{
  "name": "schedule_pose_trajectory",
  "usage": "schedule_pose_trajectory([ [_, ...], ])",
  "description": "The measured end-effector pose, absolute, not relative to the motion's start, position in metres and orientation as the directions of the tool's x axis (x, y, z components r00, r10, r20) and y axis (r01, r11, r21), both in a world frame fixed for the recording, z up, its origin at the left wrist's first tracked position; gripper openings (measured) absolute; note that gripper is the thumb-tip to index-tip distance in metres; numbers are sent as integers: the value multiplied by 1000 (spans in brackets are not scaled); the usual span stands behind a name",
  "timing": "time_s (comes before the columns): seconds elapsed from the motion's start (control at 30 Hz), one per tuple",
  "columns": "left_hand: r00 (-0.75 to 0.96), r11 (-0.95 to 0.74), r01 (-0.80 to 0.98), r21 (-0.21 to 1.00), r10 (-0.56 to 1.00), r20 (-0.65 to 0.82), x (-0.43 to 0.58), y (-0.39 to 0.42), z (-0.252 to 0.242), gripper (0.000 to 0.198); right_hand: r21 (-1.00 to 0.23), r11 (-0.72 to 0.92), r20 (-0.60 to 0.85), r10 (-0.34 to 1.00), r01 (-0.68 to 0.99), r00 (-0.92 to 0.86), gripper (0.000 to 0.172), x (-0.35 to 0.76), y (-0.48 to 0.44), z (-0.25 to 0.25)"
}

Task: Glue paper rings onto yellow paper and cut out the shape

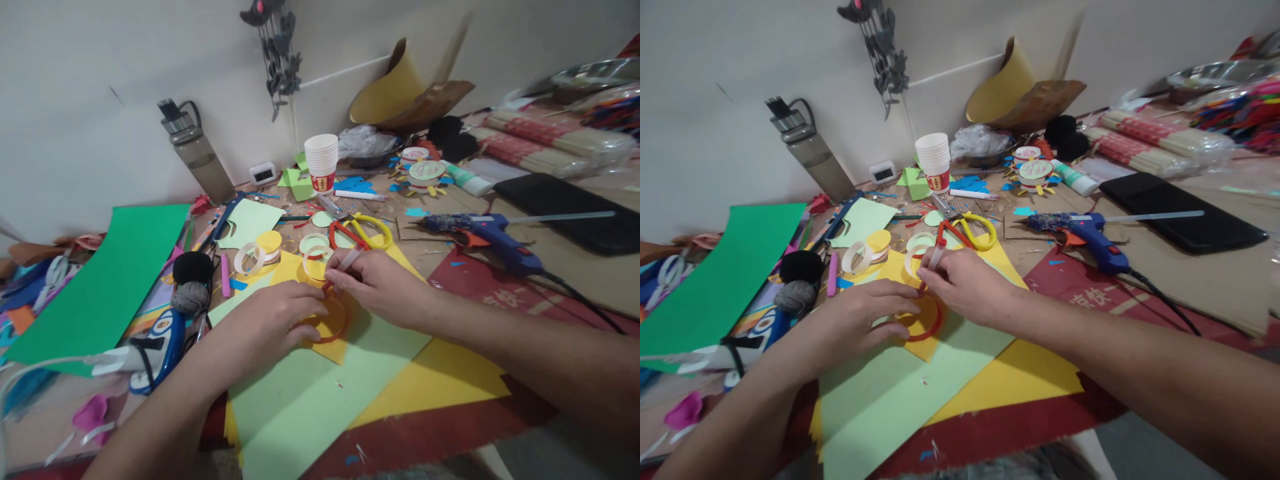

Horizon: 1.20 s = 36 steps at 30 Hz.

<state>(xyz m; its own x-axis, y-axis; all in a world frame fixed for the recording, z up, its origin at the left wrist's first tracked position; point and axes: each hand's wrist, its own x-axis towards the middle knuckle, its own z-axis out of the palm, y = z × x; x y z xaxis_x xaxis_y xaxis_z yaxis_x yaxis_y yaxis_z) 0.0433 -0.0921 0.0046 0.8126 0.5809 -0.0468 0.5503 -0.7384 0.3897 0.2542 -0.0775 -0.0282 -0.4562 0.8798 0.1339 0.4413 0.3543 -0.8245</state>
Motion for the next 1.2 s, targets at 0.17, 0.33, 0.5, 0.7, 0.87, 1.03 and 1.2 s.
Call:
schedule_pose_trajectory([
  [0.17,814,-739,546,394,579,-43,43,-92,5,18,-842,315,102,890,438,-445,32,256,-75,-28],
  [0.33,817,-739,544,398,574,-52,44,-93,7,20,-831,296,70,896,470,-439,34,258,-73,-30],
  [0.5,813,-730,551,405,580,-59,45,-93,8,20,-830,288,64,900,478,-432,34,262,-75,-30],
  [0.7,812,-721,549,423,580,-65,44,-92,8,21,-837,271,49,902,476,-429,34,268,-78,-28],
  [0.87,825,-737,532,417,562,-60,44,-92,8,21,-813,257,12,905,522,-426,34,272,-82,-26],
  [1.03,815,-725,550,415,575,-74,45,-93,9,19,-791,272,15,904,548,-427,34,276,-85,-22],
  [1.2,813,-730,551,403,579,-62,45,-93,10,18,-768,307,61,909,562,-413,33,277,-82,-13],
])
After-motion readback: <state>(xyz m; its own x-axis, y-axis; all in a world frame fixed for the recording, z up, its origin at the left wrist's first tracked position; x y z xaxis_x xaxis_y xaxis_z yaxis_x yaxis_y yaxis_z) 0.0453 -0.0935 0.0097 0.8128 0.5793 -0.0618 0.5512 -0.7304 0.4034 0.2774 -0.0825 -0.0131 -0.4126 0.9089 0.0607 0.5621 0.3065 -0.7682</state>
